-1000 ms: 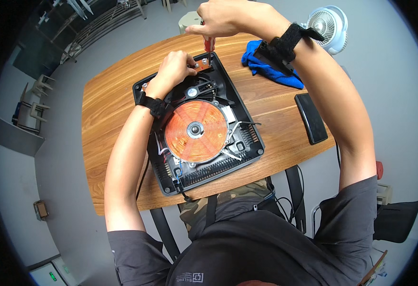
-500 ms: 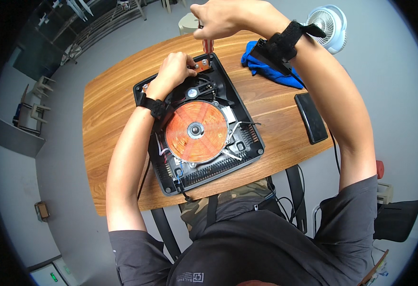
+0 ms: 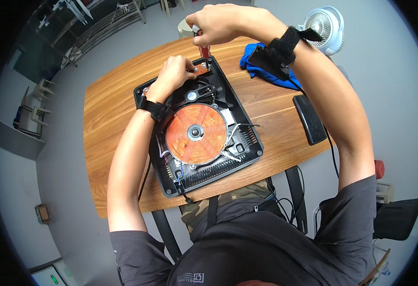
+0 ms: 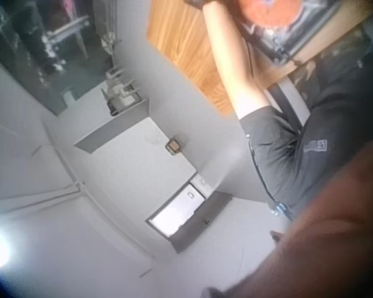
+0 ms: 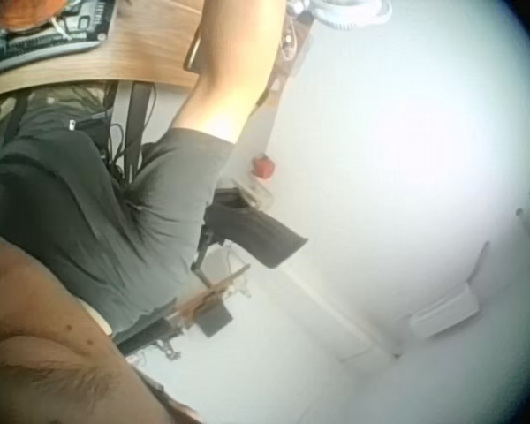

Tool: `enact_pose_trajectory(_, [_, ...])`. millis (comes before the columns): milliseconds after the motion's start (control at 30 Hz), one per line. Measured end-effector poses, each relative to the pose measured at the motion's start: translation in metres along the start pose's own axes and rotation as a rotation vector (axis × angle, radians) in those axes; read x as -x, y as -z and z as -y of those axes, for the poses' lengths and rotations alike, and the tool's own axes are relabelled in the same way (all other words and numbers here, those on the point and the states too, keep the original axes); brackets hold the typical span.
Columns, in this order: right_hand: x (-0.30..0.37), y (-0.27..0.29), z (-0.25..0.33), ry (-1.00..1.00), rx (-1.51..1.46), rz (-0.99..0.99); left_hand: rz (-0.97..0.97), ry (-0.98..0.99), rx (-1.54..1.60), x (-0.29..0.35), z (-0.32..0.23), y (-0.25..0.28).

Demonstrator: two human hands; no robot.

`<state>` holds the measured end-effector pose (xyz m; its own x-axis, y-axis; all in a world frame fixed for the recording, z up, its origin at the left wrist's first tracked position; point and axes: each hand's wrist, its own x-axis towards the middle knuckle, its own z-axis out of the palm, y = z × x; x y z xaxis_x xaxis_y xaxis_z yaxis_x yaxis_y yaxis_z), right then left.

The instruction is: The person cleans a small black fan with a blue cloth, then installs it into a disassembled electronic device. They connect wires, use a screwdriver to secure components, and attach a circuit board to the device.

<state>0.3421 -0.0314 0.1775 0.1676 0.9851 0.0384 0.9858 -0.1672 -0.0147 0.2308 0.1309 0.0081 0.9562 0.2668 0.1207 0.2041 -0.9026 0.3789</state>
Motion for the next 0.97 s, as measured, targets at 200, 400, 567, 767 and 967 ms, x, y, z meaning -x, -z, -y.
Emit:
enact_pose_trajectory(200, [-0.01,-0.02,-0.012,0.087,0.049,-0.112,-0.014,-0.006,-0.031,0.001,0.003,-0.001])
enact_pose_trajectory(400, [0.001,0.0,-0.014,0.056,-0.049,-0.046,0.002,0.012,-0.051,0.0,0.001,0.001])
enact_pose_trajectory(567, [0.0,-0.001,-0.015,0.045,-0.055,-0.051,-0.001,0.0,-0.052,0.0,0.005,-0.002])
enact_pose_trajectory(767, [-0.01,-0.022,-0.02,0.061,-0.027,-0.096,0.004,0.013,-0.048,0.0,0.001,0.0])
enact_pose_trajectory(967, [-0.011,-0.024,-0.02,0.063,0.006,-0.086,0.0,0.006,-0.046,0.001,0.001,0.001])
